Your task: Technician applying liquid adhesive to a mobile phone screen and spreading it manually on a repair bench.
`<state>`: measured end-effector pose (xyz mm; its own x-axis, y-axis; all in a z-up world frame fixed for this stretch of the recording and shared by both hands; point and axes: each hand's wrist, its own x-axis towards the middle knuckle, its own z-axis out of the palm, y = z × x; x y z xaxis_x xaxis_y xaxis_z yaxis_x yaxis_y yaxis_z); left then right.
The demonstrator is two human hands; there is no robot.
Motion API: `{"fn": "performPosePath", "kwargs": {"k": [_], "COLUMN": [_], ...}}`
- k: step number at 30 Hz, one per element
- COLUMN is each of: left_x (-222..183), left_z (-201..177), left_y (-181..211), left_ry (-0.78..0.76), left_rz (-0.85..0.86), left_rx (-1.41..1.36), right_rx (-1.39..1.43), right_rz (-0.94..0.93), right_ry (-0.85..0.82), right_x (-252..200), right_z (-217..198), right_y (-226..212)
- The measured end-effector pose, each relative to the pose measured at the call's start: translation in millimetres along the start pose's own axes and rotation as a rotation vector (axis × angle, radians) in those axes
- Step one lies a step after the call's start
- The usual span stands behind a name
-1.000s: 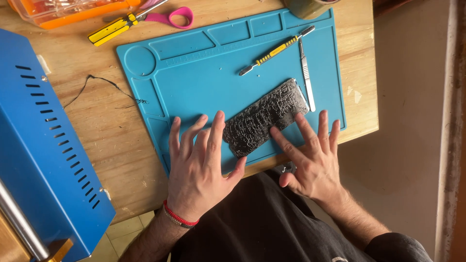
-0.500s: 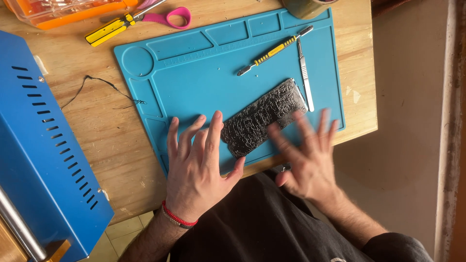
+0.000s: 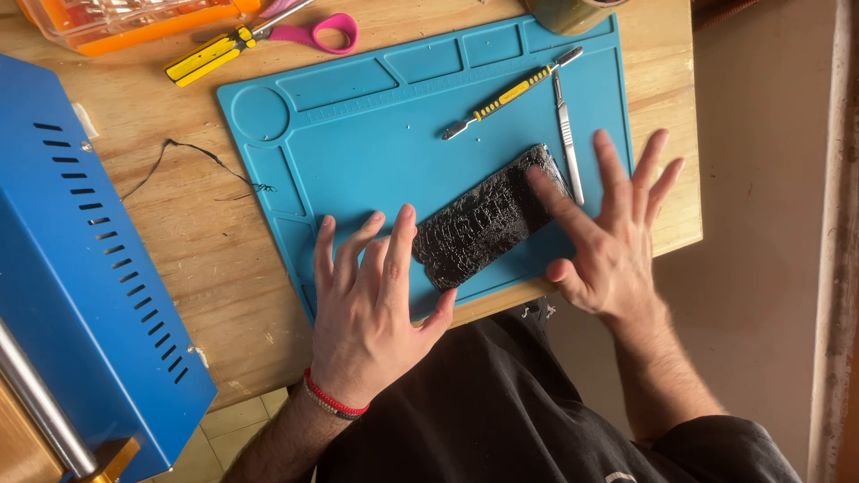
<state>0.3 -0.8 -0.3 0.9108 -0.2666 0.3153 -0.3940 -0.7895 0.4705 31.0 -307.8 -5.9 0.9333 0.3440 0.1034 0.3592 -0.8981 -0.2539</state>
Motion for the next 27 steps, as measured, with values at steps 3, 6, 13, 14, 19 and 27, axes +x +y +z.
{"fn": "performPosePath", "kwargs": {"k": [3, 6, 13, 14, 19, 27], "left_x": [-1, 0, -1, -1, 1, 0], "left_z": [0, -1, 0, 0, 0, -3], "left_y": [0, 0, -1, -1, -1, 0], "left_ry": [-0.003, -0.015, -0.012, -0.014, -0.013, -0.018], "left_rz": [0.001, -0.003, -0.008, -0.004, 0.008, 0.008], "left_rx": [0.005, 0.008, 0.006, 0.011, 0.024, 0.006], "right_rx": [-0.004, -0.039, -0.015, -0.033, 0.008, 0.124], "right_rz": [-0.397, -0.299, -0.564, -0.503, -0.506, -0.298], "right_ry": [-0.057, -0.052, 0.038, 0.005, 0.083, 0.45], "right_x": [2, 9, 7, 4, -16, -4], "right_z": [-3, -8, -1, 0, -10, -22], "right_y": [26, 44, 56, 56, 49, 6]}}
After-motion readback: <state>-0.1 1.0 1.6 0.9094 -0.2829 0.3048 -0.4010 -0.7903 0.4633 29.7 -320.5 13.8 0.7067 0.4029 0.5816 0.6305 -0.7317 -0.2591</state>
